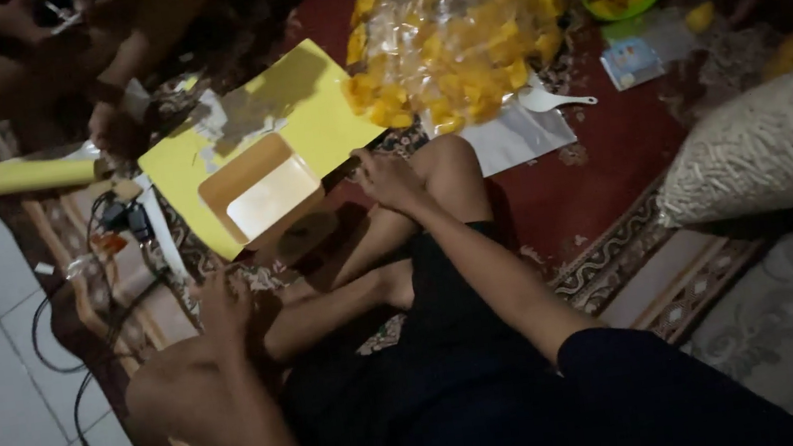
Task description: A person sitting on the floor packages small yellow-wrapped food items into a cardboard box.
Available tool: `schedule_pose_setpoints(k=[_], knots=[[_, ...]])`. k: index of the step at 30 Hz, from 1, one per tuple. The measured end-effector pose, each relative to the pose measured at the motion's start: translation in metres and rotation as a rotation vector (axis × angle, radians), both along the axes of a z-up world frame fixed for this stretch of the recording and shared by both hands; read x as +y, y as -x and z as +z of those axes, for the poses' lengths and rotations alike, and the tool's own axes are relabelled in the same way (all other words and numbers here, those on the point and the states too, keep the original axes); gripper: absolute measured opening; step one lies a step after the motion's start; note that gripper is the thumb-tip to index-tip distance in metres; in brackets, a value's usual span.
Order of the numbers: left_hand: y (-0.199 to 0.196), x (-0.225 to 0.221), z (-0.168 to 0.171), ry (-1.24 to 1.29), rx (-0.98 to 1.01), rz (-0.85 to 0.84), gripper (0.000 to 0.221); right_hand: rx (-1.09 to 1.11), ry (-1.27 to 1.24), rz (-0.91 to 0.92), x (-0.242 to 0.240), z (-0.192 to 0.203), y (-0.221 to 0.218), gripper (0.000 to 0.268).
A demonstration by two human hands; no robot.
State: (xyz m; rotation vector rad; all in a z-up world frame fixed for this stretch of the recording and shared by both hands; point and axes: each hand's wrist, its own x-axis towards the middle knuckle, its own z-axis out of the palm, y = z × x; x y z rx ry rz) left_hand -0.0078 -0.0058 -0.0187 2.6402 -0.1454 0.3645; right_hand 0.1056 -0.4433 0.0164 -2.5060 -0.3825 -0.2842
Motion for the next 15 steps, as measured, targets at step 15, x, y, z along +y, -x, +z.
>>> schedule_pose_setpoints(k=[15], knots=[[-0.009, 0.008, -0.011, -0.017, -0.003, -0.024, 0.03, -0.026, 0.075, -0.001, -0.003, -0.013, -0.006, 0.036]])
